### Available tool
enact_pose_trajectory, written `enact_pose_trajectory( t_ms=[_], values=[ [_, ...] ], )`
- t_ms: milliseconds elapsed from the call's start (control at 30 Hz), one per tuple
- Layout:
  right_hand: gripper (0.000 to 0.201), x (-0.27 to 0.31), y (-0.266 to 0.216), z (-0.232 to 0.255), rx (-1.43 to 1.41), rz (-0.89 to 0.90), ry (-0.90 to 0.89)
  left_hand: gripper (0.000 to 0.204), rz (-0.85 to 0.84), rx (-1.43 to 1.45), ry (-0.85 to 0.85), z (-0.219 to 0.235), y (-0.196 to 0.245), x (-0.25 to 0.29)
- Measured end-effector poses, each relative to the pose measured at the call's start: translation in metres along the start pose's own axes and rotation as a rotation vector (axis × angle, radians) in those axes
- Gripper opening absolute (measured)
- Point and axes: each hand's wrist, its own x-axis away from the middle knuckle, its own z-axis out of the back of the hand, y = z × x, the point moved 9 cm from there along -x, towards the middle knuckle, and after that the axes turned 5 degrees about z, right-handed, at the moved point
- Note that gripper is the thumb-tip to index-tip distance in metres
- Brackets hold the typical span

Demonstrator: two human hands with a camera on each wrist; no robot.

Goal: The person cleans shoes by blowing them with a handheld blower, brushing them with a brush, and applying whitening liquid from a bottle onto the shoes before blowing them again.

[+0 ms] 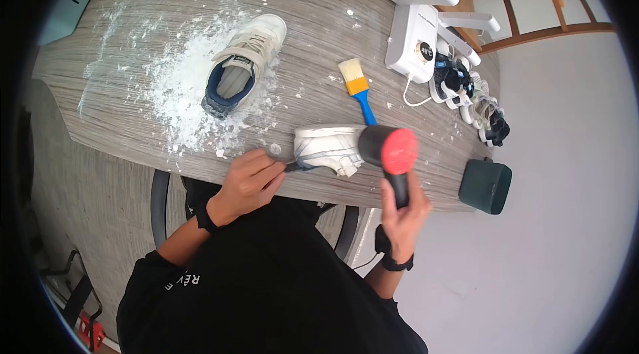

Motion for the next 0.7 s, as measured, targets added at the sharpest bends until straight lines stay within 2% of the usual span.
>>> enact_pose_trajectory(
  t_ms=[133,233,267,367,400,467,567,633,667,700],
  values=[
    [0.043,0.006,-0.010,0.014,0.048,0.108,0.070,0.021,-0.014,-0.008,-0.018,-0.003,0.005,-0.002],
    [0.044,0.013,0.002,0.020,-0.015,0.130,0.147,0.019,-0.007,-0.036,-0.016,-0.004,0.004,-0.003],
    [0.045,0.015,0.018,0.020,-0.062,0.023,0.194,0.020,-0.001,-0.035,0.001,-0.002,0.003,-0.003],
    [0.045,0.017,0.037,0.010,-0.019,0.088,0.300,0.024,0.011,-0.019,-0.006,-0.001,0.005,-0.005],
    [0.043,0.019,0.057,-0.003,-0.087,-0.071,0.219,0.024,0.004,-0.015,-0.014,-0.002,0.007,-0.006],
    [0.042,0.019,0.072,-0.001,-0.111,-0.095,0.267,0.024,0.008,-0.041,-0.023,-0.002,0.008,-0.007],
    [0.040,0.012,0.051,0.011,-0.095,-0.060,0.360,0.024,0.004,-0.052,-0.039,-0.004,0.009,-0.010],
    [0.039,0.018,0.065,0.000,-0.347,-0.312,0.312,0.023,-0.006,-0.061,-0.039,-0.005,0.011,-0.011],
    [0.039,0.020,0.071,-0.006,-0.318,-0.135,0.335,0.022,-0.010,-0.074,-0.033,-0.005,0.012,-0.011],
    [0.039,0.020,0.076,-0.008,-0.319,-0.140,0.341,0.022,-0.014,-0.073,-0.039,-0.005,0.012,-0.012]
  ],
)
